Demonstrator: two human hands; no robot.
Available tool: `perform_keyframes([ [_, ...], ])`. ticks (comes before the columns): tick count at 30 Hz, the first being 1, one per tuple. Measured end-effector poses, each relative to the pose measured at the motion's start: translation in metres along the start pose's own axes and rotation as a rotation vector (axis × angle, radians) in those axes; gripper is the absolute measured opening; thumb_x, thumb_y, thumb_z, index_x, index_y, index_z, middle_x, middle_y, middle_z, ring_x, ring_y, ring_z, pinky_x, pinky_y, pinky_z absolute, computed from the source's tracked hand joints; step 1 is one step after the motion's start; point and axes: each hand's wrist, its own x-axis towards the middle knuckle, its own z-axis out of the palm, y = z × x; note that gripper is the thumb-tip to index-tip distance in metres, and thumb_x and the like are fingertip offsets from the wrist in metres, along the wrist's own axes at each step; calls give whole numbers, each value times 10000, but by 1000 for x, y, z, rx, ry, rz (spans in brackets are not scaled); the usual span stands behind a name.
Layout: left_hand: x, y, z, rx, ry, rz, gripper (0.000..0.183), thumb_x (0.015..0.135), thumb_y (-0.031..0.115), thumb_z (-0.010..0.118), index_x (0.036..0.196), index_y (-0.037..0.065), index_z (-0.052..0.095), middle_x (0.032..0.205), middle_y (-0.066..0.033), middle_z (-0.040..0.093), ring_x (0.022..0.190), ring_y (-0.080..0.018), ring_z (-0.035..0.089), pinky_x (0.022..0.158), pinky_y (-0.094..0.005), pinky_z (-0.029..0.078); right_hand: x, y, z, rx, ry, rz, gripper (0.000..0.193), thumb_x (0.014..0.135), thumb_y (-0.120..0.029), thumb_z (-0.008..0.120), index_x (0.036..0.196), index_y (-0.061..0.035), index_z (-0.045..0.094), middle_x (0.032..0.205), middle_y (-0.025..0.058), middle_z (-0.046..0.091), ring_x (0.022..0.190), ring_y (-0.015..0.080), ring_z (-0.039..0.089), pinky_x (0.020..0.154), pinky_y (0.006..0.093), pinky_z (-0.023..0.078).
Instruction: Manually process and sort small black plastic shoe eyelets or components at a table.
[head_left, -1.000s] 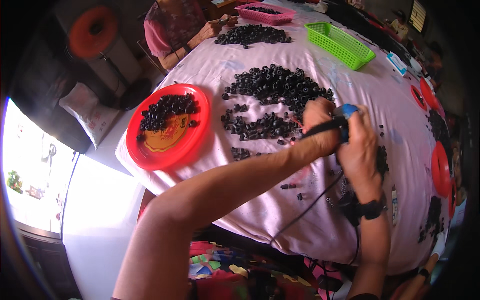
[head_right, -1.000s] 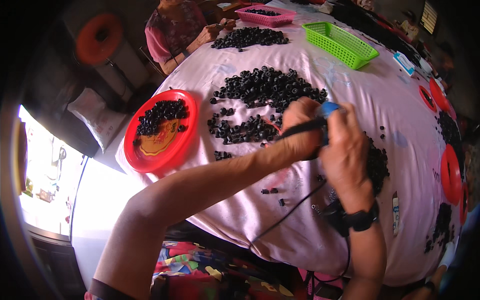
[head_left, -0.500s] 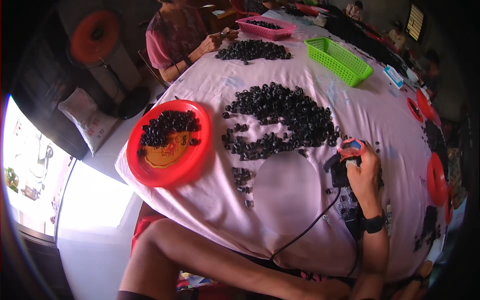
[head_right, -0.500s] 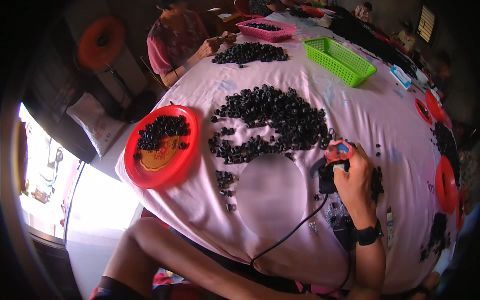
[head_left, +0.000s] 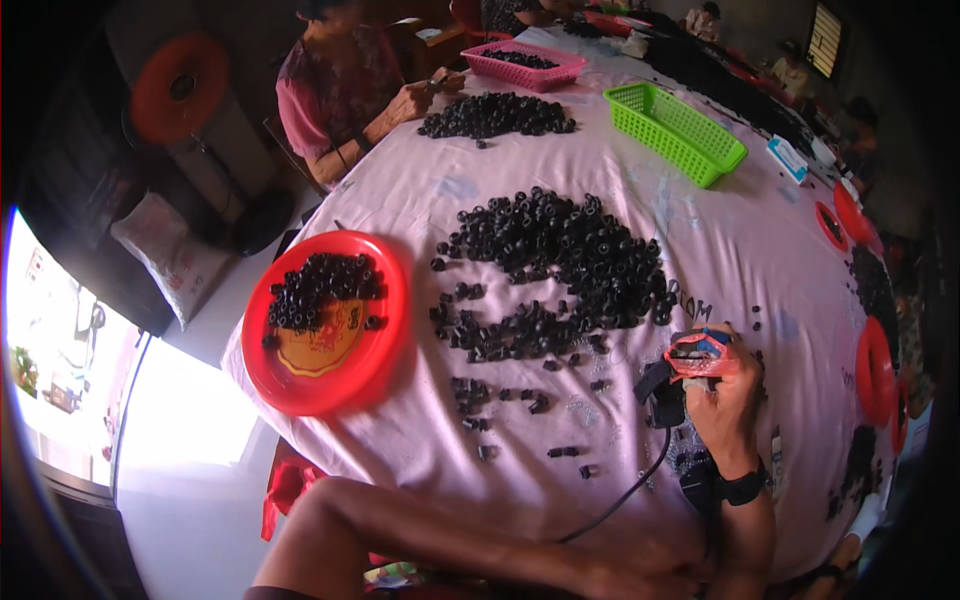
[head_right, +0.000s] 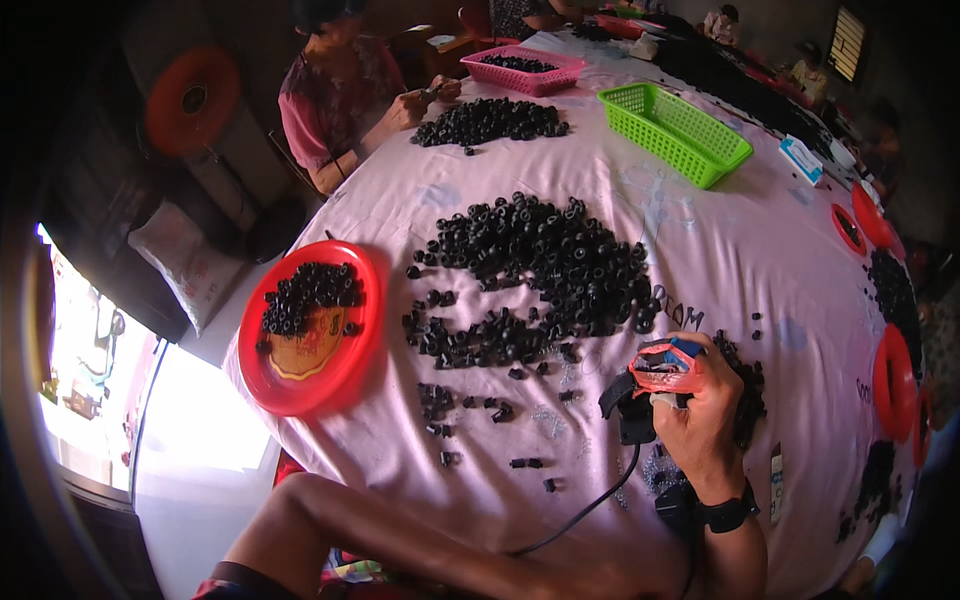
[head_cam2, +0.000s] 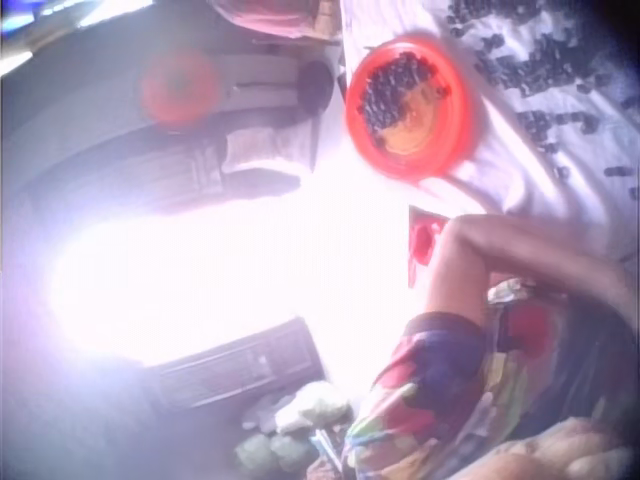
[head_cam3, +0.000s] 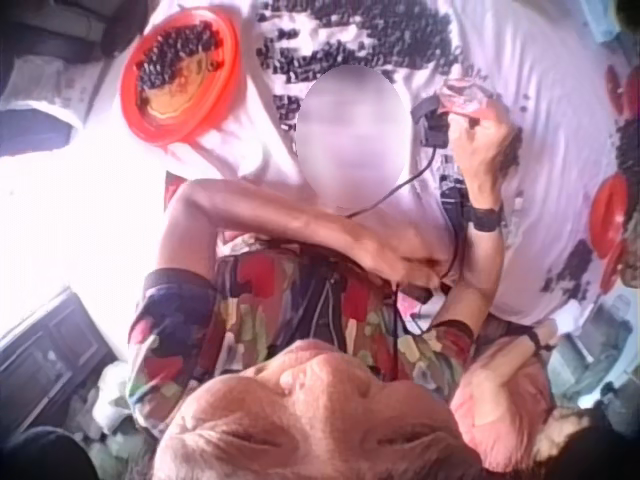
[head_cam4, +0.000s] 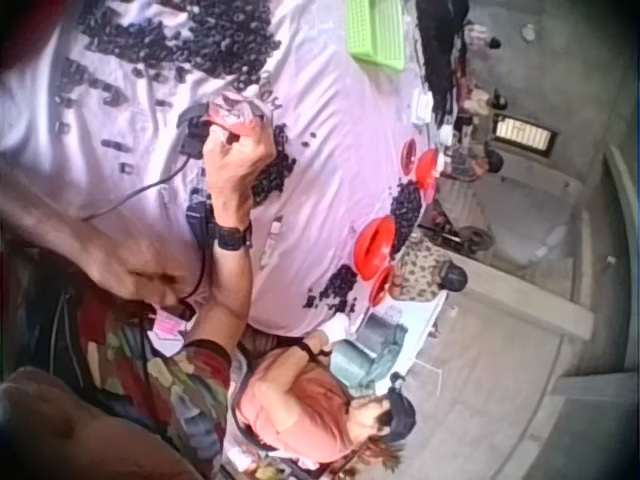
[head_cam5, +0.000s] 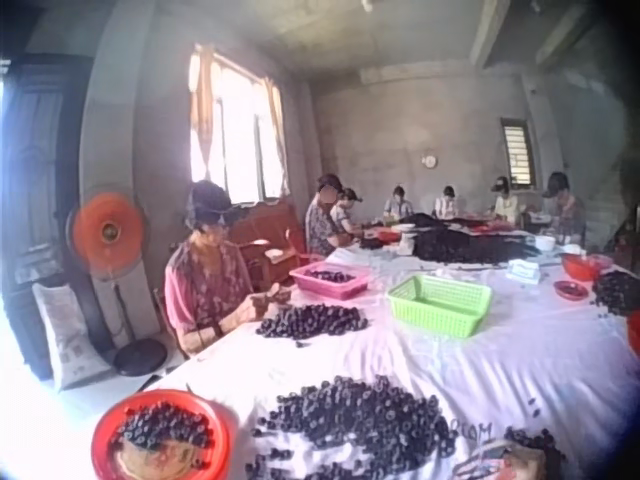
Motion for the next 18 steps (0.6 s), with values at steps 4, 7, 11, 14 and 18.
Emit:
perform_keyframes([
  [4,-34,4,-13,332,-245,8,358,918,300,571,886,-41,676,770,-236,651,727,-331,634,667,-452,480,-1,12,14,127,-1,122,249,687,83,587,914,8,657,941,139,667,836,299,681,780,353,537],
  [7,-13,8,23,324,-258,77,328,904,283,586,925,-30,681,842,-269,661,782,-395,641,691,-477,481,-6,12,15,256,72,239,235,695,84,578,906,18,657,954,121,680,827,245,682,775,318,531],
  [11,15,-34,63,192,-590,171,318,902,252,549,957,-34,678,912,-280,670,851,-422,645,739,-486,491,-5,16,12,212,83,141,207,708,60,562,885,16,661,942,125,675,811,246,676,771,320,534],
  [14,29,-48,69,234,-501,413,337,900,255,531,1000,-32,676,957,-280,675,854,-390,651,754,-470,498,2,6,14,152,78,85,196,708,45,567,876,11,662,937,120,674,807,242,677,763,322,535],
  [18,53,-64,75,-97,-39,2,347,898,274,530,957,-34,678,931,-247,682,823,-367,641,726,-456,492,0,3,10,166,47,96,193,704,42,576,876,13,660,945,118,678,798,234,681,765,315,535],
])
